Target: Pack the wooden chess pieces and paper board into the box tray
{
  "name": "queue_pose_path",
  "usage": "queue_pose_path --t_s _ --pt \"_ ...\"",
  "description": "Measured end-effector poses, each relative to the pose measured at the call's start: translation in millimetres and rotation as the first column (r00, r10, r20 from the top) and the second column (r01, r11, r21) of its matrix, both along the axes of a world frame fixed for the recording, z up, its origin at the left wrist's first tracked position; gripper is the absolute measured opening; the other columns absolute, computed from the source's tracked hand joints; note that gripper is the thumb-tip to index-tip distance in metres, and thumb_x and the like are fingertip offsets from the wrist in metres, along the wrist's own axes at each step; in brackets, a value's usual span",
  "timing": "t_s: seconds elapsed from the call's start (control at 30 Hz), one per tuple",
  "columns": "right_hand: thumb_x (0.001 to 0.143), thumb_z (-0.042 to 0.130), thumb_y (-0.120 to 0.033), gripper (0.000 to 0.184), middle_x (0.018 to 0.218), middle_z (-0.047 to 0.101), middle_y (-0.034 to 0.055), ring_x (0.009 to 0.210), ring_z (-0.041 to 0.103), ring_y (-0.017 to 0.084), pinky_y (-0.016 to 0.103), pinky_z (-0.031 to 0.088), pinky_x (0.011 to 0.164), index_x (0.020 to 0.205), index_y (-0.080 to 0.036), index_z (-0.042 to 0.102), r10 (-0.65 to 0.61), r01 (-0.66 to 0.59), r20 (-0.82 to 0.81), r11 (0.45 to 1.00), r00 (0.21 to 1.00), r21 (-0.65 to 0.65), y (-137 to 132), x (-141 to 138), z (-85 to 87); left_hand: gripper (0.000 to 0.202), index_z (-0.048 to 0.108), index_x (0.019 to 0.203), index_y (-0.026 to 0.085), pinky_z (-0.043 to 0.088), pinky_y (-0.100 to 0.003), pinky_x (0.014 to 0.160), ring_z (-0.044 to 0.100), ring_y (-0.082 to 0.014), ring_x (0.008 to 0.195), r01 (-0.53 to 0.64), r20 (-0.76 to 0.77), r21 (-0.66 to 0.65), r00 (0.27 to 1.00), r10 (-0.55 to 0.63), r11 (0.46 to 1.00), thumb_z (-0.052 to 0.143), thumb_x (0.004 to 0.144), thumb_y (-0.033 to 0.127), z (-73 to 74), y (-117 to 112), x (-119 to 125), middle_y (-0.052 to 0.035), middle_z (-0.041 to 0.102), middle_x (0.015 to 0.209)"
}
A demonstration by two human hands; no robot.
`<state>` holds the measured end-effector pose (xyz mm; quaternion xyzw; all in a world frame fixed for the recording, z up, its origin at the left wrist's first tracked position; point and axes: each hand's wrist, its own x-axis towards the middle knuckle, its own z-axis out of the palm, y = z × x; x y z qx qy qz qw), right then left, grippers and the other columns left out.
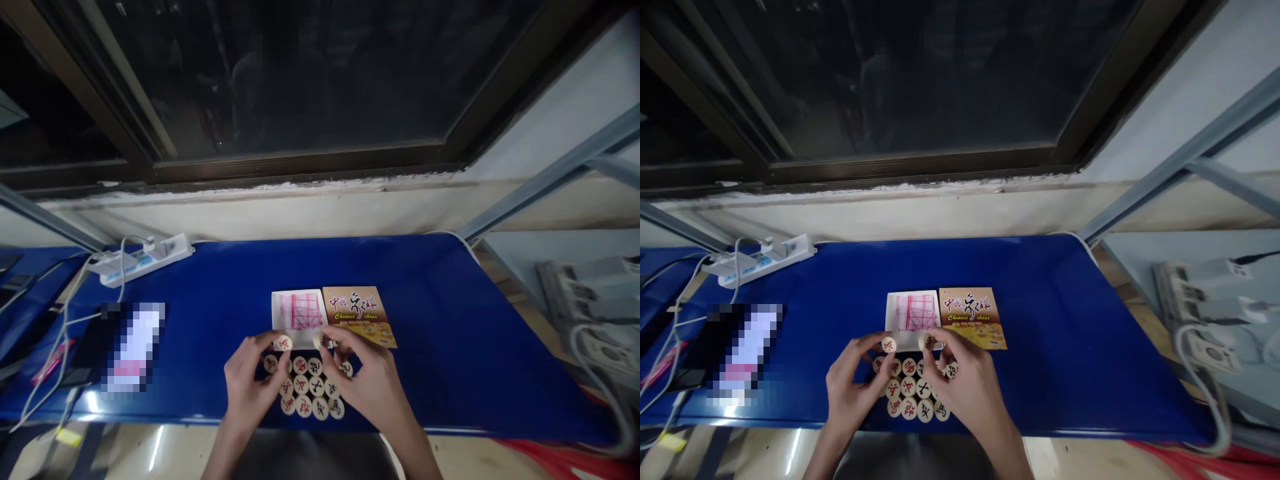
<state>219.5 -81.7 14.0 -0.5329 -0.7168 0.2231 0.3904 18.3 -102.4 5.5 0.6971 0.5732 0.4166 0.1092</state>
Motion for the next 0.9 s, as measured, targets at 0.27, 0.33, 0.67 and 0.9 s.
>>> queue_pose_path --t_s 0.27,0.33,0.67,0.9 --pt "0.093 0.058 -0.019 0.027 0.096 0.067 0.0039 0.067 0.063 0.011 0.025 0.057 0.066 0.119 -0.023 0.060 0.095 -0.090 -0.065 0.993 0.993 0.080 -36 -7 -4.4 0.022 0.064 0.111 0.022 0.056 -0.028 0.072 0.069 -0.0173 0.082 0.189 0.102 0.029 0.976 -0.191 0.982 0.068 0.090 0.018 7.0 -20 10 -0.0040 0.073 0.092" --pt "0.093 0.060 -0.018 0.029 0.095 0.067 0.0033 0.066 0.063 0.010 0.024 0.057 0.064 0.121 -0.023 0.060 0.101 -0.092 -0.089 0.991 0.991 0.096 -42 -4 -8.5 0.022 0.064 0.111 0.022 0.056 -0.029 0.074 0.069 -0.0174 0.084 0.206 0.108 0.028 0.972 -0.208 0.978 0.069 0.090 0.018 5.0 -24 10 -0.0043 0.073 0.094" --pt "0.090 0.065 -0.014 0.040 0.102 0.071 0.0036 0.067 0.066 0.011 0.024 0.060 0.061 0.127 -0.026 0.061 0.120 -0.090 -0.149 0.977 0.982 0.194 -62 -1 -25.7 0.019 0.066 0.101 0.020 0.053 -0.028 0.068 0.066 -0.0166 0.075 0.268 0.154 0.031 0.951 -0.270 0.963 0.074 0.088 0.031 1.0 -33 5 -0.0030 0.070 0.085" --pt "0.092 0.062 -0.013 0.043 0.110 0.071 0.0063 0.085 0.071 0.014 0.025 0.062 0.072 0.133 -0.026 0.059 0.130 -0.109 -0.086 0.970 0.988 0.217 -65 3 -26.7 0.022 0.065 0.101 0.020 0.052 -0.026 0.064 0.064 -0.0159 0.073 0.294 0.198 0.003 0.937 -0.289 0.956 0.074 0.088 0.035 -6.5 -36 6 -0.0024 0.069 0.084"
